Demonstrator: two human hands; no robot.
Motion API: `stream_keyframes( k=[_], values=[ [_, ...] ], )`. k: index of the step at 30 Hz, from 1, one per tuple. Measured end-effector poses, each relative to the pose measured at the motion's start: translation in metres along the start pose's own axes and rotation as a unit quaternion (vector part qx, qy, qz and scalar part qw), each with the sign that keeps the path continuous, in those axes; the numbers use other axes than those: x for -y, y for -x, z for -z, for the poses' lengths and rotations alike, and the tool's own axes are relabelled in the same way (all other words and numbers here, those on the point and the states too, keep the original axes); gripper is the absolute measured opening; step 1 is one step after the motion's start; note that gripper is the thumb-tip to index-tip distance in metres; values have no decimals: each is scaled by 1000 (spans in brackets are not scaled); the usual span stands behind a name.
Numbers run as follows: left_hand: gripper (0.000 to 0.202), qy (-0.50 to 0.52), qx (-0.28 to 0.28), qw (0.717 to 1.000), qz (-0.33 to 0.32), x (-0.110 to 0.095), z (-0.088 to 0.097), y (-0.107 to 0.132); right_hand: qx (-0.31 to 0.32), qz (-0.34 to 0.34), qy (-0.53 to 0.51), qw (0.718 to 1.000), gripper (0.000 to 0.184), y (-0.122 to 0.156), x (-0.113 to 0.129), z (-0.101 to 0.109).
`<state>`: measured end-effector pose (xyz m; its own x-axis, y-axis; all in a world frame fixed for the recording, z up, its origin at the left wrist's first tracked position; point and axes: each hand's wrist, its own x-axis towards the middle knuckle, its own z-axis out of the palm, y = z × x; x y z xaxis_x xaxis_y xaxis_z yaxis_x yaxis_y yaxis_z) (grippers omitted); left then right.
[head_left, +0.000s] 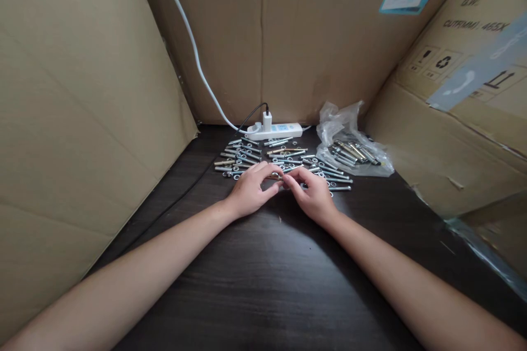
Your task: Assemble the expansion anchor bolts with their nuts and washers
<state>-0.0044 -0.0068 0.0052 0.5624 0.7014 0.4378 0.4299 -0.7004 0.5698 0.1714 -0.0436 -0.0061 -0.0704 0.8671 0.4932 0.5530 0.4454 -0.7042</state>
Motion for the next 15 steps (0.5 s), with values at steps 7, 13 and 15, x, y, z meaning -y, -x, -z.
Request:
stream_keyframes(
  k=[7,13,15],
  values=[
    [18,-6,17,1000,-7,-1,0,1,20,-19,31,999,40,-2,-1,2],
    [17,33,12,999,17,0,-1,-1,24,4,20,1000,26,-1,-1,3],
    [17,63,-1,998,30,2,-3,-1,10,22,11,1000,15,0,0,3]
  ],
)
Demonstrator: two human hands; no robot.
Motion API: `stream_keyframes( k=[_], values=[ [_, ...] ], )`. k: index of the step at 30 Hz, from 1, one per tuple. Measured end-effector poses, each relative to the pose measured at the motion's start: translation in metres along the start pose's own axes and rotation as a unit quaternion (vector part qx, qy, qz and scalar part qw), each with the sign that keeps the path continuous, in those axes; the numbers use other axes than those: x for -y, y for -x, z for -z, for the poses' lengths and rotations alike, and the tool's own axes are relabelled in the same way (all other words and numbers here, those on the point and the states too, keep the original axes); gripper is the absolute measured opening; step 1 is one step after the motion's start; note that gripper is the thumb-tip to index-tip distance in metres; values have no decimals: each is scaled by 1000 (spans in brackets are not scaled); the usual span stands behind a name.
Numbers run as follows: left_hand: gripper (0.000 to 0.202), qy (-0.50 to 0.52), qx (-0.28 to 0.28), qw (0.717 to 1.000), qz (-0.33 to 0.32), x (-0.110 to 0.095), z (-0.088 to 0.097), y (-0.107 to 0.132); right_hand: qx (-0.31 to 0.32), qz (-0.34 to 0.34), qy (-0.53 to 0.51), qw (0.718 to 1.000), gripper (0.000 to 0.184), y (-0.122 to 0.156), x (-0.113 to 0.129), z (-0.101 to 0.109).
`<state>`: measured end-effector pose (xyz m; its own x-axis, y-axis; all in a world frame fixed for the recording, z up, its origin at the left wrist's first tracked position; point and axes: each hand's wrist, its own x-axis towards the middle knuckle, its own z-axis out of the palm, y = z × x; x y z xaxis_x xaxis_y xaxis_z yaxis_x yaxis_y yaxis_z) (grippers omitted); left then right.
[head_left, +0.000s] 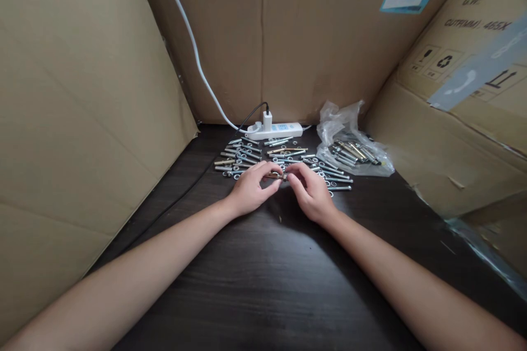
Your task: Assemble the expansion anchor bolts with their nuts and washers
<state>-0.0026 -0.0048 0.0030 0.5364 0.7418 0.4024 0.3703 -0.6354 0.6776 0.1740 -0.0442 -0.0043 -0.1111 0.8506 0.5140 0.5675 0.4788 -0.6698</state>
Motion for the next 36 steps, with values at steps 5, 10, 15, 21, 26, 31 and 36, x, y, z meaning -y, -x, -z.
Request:
stream_keyframes(
  k=[5,10,15,21,26,31,36],
  values=[
    [16,70,-11,997,26,3,-2,-1,-8,61,13,998,28,0,3,-2],
    [16,79,-12,996,37,2,-1,-2,-10,69,32,997,21,0,1,-3],
    [16,67,-16,997,23,1,-1,-1,-12,64,49,997,15,0,1,-3],
    [16,25,-5,1000,8,1,-2,0,4,69,120,990,27,-2,1,0],
    [16,25,-7,1000,6,1,-1,-1,-25,58,95,993,6,-1,3,2],
    [17,16,-12,1000,4,1,-1,-1,-13,75,94,993,17,-1,5,1],
    [17,-13,-8,1000,-1,2,0,-1,-8,64,99,993,7,-2,2,-1]
  ],
)
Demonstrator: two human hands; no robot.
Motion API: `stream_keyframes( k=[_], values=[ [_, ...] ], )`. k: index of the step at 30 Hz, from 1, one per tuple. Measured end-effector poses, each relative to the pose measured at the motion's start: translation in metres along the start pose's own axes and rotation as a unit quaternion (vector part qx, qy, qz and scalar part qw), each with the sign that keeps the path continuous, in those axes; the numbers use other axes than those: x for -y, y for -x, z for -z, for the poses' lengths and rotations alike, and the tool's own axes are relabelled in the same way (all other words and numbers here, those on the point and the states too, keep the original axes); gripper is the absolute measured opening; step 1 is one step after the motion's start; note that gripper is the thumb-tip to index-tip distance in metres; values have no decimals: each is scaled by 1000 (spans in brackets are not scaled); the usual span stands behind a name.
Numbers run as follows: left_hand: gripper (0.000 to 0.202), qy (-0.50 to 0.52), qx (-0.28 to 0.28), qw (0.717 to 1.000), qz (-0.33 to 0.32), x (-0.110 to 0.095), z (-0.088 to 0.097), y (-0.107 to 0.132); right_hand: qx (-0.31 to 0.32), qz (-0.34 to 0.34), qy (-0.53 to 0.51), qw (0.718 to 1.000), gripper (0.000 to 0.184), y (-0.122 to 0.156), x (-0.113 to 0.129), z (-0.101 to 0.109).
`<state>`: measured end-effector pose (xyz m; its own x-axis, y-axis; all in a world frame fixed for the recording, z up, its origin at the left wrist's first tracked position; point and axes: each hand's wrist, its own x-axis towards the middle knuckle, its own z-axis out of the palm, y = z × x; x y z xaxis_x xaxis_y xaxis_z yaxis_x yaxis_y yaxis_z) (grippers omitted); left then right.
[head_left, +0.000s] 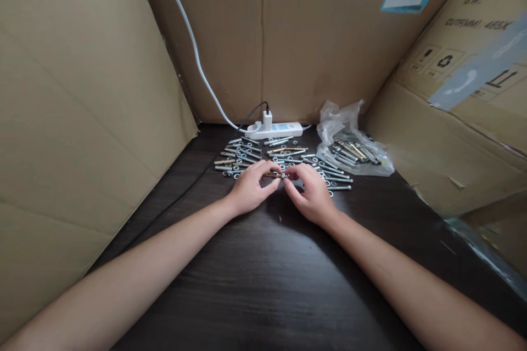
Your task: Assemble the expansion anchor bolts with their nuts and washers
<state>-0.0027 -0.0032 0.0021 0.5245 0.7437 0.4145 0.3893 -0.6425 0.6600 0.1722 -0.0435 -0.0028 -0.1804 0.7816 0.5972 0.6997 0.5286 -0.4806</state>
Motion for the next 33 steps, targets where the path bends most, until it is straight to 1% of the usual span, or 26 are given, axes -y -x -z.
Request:
stream_keyframes(
  k=[2,8,12,17,24,33],
  values=[
    [17,-18,10,1000,-5,0,0,0,4,-4,-1,1000,5,0,-1,0],
    [19,-62,37,997,-38,-3,2,3,29,-11,-4,1000,11,0,0,1],
    [18,-68,33,996,-39,-2,2,3,40,-12,-8,999,9,0,1,2],
    [18,-68,26,996,-42,-2,2,3,51,-13,6,999,17,1,0,-1],
    [18,-70,23,997,-31,-2,1,2,43,-17,9,999,17,0,-1,-2],
    [18,-26,7,1000,1,2,-2,0,41,-6,12,999,12,2,-5,-4]
  ],
)
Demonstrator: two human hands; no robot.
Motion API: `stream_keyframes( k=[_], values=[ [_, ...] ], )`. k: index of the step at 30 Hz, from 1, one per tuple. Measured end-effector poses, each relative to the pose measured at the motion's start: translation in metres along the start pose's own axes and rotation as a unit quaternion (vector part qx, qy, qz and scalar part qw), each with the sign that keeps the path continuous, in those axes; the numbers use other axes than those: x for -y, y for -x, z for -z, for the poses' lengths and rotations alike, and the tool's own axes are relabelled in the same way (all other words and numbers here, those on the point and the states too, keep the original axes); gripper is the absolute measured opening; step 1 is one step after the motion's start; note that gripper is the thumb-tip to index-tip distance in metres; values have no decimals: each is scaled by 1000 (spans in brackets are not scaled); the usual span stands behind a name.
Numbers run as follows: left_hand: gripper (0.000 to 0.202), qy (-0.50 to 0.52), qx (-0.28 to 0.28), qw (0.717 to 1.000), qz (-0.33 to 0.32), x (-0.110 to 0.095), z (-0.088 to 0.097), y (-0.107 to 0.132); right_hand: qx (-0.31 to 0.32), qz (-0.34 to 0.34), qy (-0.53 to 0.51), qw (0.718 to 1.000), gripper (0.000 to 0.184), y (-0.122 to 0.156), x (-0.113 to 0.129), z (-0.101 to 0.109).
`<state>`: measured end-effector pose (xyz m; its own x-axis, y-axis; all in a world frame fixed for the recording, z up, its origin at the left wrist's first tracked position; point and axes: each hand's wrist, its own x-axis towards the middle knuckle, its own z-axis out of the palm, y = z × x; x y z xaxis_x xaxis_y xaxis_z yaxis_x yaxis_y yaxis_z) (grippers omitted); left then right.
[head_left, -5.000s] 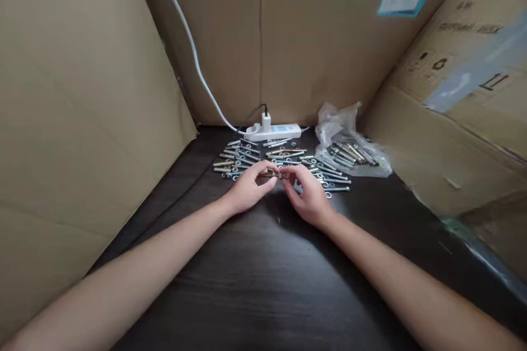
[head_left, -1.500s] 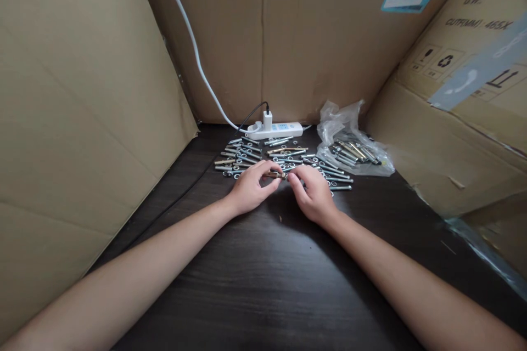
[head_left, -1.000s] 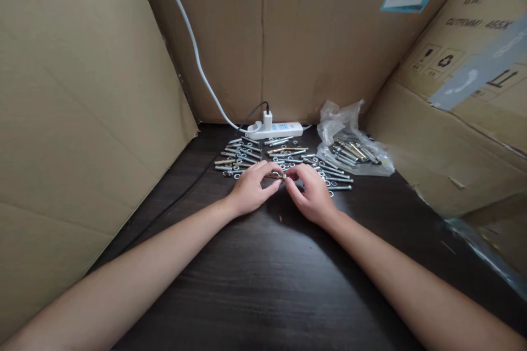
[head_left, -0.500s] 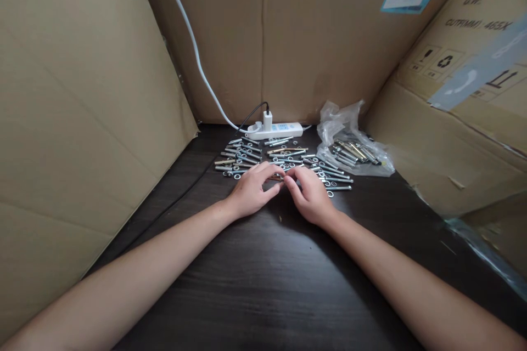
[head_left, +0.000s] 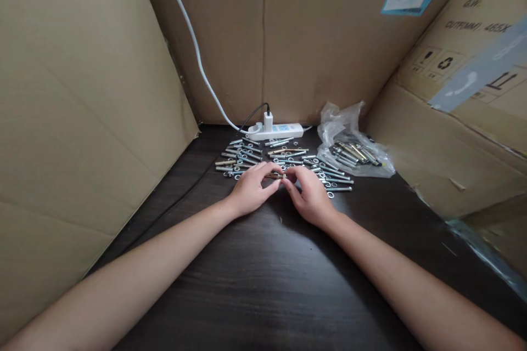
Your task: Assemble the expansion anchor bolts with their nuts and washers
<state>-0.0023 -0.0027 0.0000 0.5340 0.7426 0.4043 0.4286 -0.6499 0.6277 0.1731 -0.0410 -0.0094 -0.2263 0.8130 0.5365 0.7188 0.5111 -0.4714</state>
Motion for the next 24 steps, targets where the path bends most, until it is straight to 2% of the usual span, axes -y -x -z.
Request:
stream_keyframes(
  k=[6,16,24],
  values=[
    [18,-12,-11,1000,-3,0,0,1,-8,5,15,1000,13,-1,1,1],
    [19,-74,-7,996,-47,-6,2,3,23,13,69,997,20,-1,4,1],
    [20,-82,-4,995,-55,-8,3,4,16,2,34,999,20,-1,5,3]
  ],
)
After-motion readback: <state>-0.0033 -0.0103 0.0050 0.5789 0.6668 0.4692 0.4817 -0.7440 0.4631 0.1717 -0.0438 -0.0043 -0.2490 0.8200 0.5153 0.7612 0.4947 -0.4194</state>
